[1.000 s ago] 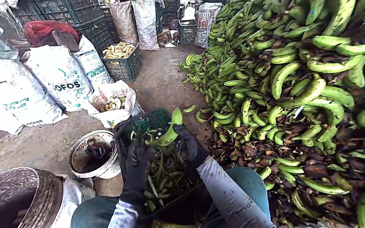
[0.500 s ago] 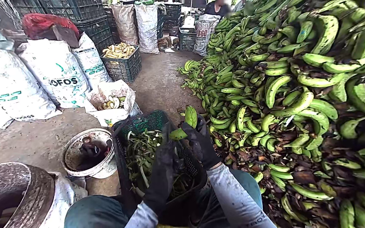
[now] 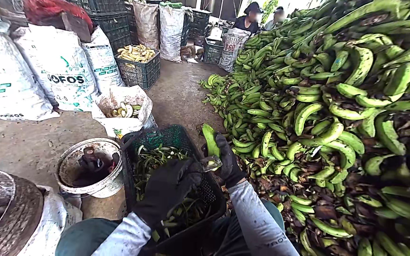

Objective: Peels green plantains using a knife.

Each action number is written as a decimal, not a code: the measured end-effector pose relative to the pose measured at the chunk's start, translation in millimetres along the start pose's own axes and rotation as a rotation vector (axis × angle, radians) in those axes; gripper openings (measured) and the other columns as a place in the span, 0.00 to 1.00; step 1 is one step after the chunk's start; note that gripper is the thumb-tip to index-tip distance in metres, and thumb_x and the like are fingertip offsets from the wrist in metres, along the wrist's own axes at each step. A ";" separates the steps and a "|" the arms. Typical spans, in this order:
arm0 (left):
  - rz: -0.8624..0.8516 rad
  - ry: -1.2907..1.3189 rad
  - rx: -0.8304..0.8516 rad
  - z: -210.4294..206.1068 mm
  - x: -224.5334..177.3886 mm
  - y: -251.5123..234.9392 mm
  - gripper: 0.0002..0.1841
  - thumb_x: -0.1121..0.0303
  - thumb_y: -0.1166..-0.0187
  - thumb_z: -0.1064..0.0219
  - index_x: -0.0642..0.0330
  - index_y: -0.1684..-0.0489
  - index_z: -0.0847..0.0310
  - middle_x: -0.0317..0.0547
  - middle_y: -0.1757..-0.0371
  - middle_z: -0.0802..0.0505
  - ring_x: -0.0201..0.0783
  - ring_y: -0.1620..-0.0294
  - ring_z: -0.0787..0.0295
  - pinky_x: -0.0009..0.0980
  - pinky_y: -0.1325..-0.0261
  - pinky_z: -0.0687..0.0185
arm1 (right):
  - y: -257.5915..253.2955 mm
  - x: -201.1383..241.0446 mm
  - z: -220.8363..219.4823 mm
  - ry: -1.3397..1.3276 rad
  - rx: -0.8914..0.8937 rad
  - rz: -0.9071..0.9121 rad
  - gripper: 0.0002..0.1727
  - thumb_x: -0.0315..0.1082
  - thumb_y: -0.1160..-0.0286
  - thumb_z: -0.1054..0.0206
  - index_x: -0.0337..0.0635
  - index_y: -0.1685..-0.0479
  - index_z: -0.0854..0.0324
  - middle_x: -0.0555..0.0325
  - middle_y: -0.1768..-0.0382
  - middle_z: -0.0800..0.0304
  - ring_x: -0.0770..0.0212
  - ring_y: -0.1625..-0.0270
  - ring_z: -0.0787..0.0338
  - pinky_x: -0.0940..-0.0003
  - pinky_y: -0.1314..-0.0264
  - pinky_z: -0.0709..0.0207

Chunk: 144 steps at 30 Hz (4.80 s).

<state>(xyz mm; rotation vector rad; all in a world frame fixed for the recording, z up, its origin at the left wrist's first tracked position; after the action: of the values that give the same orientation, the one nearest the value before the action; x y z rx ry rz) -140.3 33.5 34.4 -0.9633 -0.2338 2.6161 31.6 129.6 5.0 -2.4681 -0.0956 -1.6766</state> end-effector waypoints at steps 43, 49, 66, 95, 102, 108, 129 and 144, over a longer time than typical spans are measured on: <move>0.076 0.094 -0.252 -11.5 26.0 8.0 0.33 0.38 0.18 0.45 0.51 0.22 0.20 0.54 0.37 0.09 0.52 0.36 0.12 0.55 0.34 0.17 | 1.5 2.8 -4.7 0.001 -0.309 0.323 0.29 0.54 0.17 0.42 0.53 0.22 0.36 0.60 0.54 0.15 0.65 0.58 0.11 0.62 0.56 0.13; 0.087 0.018 -0.299 -3.2 27.3 3.5 0.29 0.44 0.18 0.42 0.50 0.24 0.18 0.58 0.40 0.09 0.58 0.39 0.12 0.59 0.36 0.19 | 1.6 4.7 -16.2 0.085 -0.253 0.223 0.27 0.55 0.12 0.49 0.57 0.19 0.39 0.61 0.51 0.16 0.66 0.55 0.13 0.64 0.53 0.15; -0.015 0.030 -0.402 -12.9 23.3 3.6 0.37 0.34 0.17 0.46 0.54 0.25 0.17 0.58 0.39 0.08 0.55 0.37 0.12 0.58 0.35 0.19 | -3.7 -15.3 -19.5 -0.487 -0.139 0.068 0.21 0.58 0.12 0.52 0.57 0.40 0.23 0.61 0.57 0.11 0.64 0.58 0.09 0.64 0.59 0.11; 0.074 -0.022 -0.114 -40.5 53.5 -19.8 0.35 0.34 0.16 0.52 0.46 0.20 0.22 0.55 0.39 0.09 0.55 0.39 0.11 0.60 0.36 0.19 | 6.8 -51.0 17.9 -0.472 0.057 -0.289 0.29 0.58 0.10 0.60 0.48 0.59 0.19 0.57 0.69 0.12 0.63 0.68 0.11 0.66 0.65 0.13; -0.347 -0.240 -0.407 -51.9 13.4 -2.7 0.30 0.33 0.20 0.42 0.41 0.33 0.11 0.53 0.57 0.07 0.54 0.52 0.09 0.61 0.33 0.22 | 7.2 -66.6 42.8 -0.807 -0.199 -0.344 0.29 0.55 0.09 0.63 0.45 0.66 0.25 0.61 0.79 0.20 0.67 0.79 0.16 0.75 0.76 0.19; 0.147 0.029 -0.061 -63.4 45.3 -19.7 0.29 0.43 0.16 0.43 0.47 0.22 0.20 0.55 0.41 0.08 0.54 0.40 0.11 0.59 0.37 0.18 | 21.7 -70.1 16.1 -0.375 -0.101 -0.404 0.27 0.53 0.08 0.62 0.49 0.61 0.21 0.61 0.77 0.18 0.67 0.77 0.18 0.71 0.75 0.21; 0.345 0.268 0.021 -74.2 66.6 -9.5 0.30 0.41 0.15 0.44 0.48 0.22 0.22 0.46 0.39 0.09 0.43 0.42 0.12 0.50 0.36 0.18 | 27.2 -61.6 5.5 0.166 0.089 -0.206 0.20 0.44 0.07 0.59 0.47 0.45 0.22 0.63 0.66 0.15 0.71 0.65 0.15 0.72 0.60 0.17; 0.036 0.066 -0.041 -56.0 41.5 1.3 0.34 0.36 0.16 0.47 0.50 0.22 0.20 0.53 0.36 0.09 0.52 0.34 0.13 0.57 0.31 0.20 | 18.2 -72.4 35.3 -0.640 0.087 -0.460 0.25 0.54 0.13 0.54 0.45 0.59 0.17 0.58 0.73 0.12 0.66 0.74 0.12 0.72 0.70 0.14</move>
<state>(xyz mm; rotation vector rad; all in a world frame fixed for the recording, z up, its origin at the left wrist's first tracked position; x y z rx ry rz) -133.6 49.7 -33.0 -1.0761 -0.2569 2.6162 39.7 120.0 -76.6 -2.9577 -0.8394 -0.8821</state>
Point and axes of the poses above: each hand's wrist, its own y-axis away from the middle knuckle, its own z-axis out of the back of the hand, x = y × z, the point moved 8 cm from there along -y, towards the middle knuckle
